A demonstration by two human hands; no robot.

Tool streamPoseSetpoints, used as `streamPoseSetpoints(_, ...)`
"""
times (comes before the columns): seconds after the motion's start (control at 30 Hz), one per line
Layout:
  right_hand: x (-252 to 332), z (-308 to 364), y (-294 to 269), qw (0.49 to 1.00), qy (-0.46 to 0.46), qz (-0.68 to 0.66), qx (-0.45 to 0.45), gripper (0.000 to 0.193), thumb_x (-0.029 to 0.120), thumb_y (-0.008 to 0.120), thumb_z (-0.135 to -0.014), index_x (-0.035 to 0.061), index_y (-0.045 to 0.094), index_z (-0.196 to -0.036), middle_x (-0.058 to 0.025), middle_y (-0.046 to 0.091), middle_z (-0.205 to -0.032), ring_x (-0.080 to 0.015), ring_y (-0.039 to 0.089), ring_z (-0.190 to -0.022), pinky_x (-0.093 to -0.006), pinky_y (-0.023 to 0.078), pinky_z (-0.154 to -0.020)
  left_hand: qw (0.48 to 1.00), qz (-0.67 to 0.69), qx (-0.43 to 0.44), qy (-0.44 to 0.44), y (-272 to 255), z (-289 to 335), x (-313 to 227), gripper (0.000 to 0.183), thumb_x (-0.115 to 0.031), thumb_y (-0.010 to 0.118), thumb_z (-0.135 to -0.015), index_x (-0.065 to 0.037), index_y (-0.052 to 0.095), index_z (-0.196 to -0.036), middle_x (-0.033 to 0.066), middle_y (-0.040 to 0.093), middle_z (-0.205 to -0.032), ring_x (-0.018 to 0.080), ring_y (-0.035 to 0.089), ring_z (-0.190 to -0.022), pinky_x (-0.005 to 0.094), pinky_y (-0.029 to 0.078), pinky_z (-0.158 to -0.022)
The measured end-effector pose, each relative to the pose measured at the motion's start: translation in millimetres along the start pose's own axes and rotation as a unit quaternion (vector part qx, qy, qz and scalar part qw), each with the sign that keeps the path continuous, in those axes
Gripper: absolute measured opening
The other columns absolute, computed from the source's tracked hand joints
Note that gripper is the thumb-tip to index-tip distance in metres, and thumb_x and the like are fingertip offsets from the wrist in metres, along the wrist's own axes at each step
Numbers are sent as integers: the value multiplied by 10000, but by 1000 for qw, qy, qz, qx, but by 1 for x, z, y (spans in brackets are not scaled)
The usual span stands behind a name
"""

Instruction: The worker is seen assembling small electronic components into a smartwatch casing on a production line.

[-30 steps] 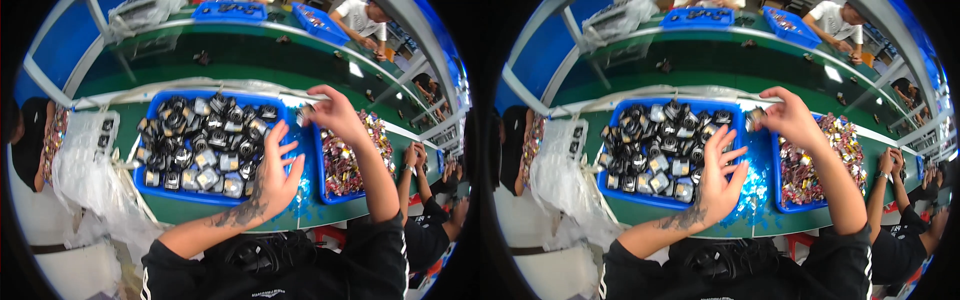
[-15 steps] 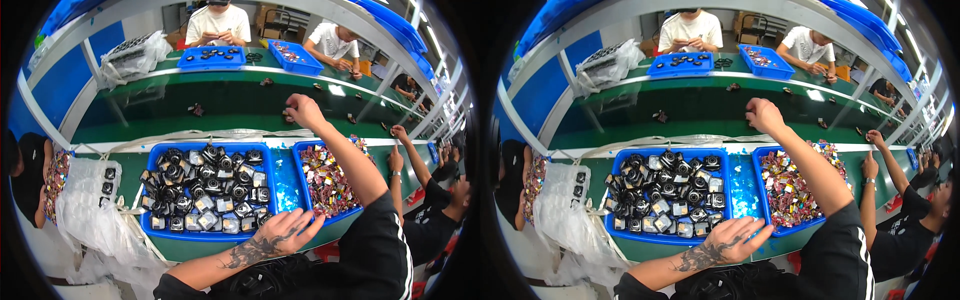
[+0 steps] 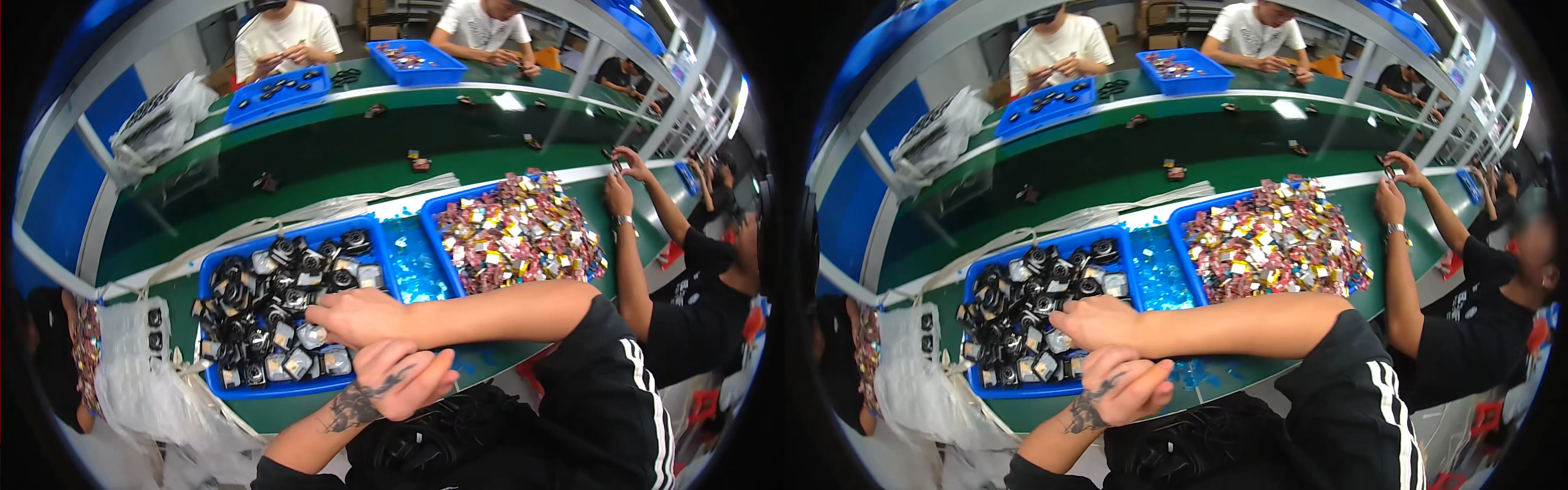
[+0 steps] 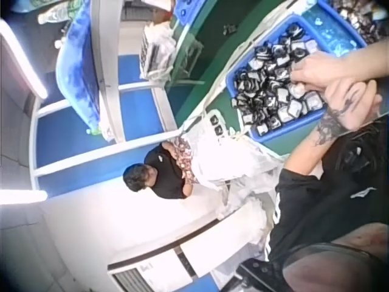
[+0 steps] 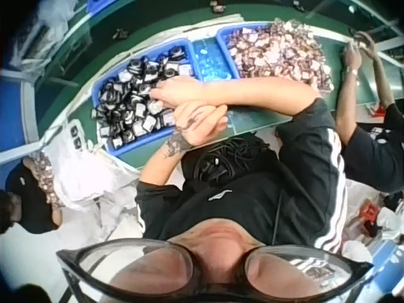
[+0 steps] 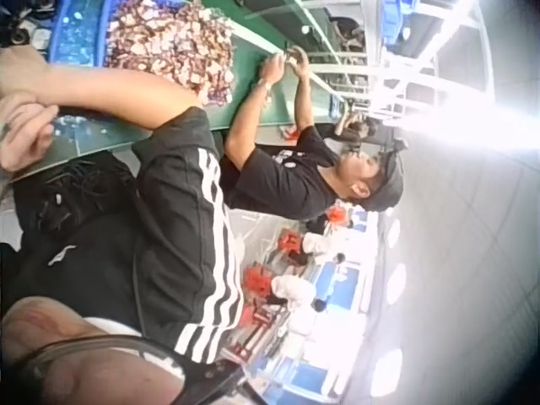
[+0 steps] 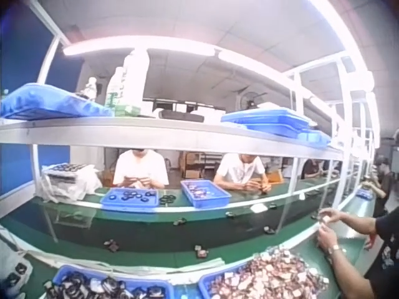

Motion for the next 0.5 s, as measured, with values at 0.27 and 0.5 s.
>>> streamPoseSetpoints(0.27, -3, 3, 5, 997, -73, 22, -6, 236, 221, 545, -851, -8, 599, -867, -191, 651, -892, -354, 684, -741, -438, 555, -621, 991, -123, -56, -18, -12, -7, 0, 163, -179, 613, -873, -92, 657, -1003, 62, 564, -920, 257, 524, -836, 371, 448, -763)
streamPoseSetpoints(0.5, 7, 61, -74, 927, -195, 255, -194, 141, 178, 613, -740, 62, 623, -819, -44, 535, -821, -188, 555, -708, -301, 474, -564, 938, -19, -52, -342, -32, -24, 64, 338, -117, 501, -949, -8, 510, -1269, 132, 593, -1067, 236, 551, -908, 353, 441, -793)
Point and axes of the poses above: each hand's wrist, its own z-axis away from the middle knuckle, its own y-axis out of the palm, x = y × z, the point moved 3 cm from there along -z, towards the middle knuckle
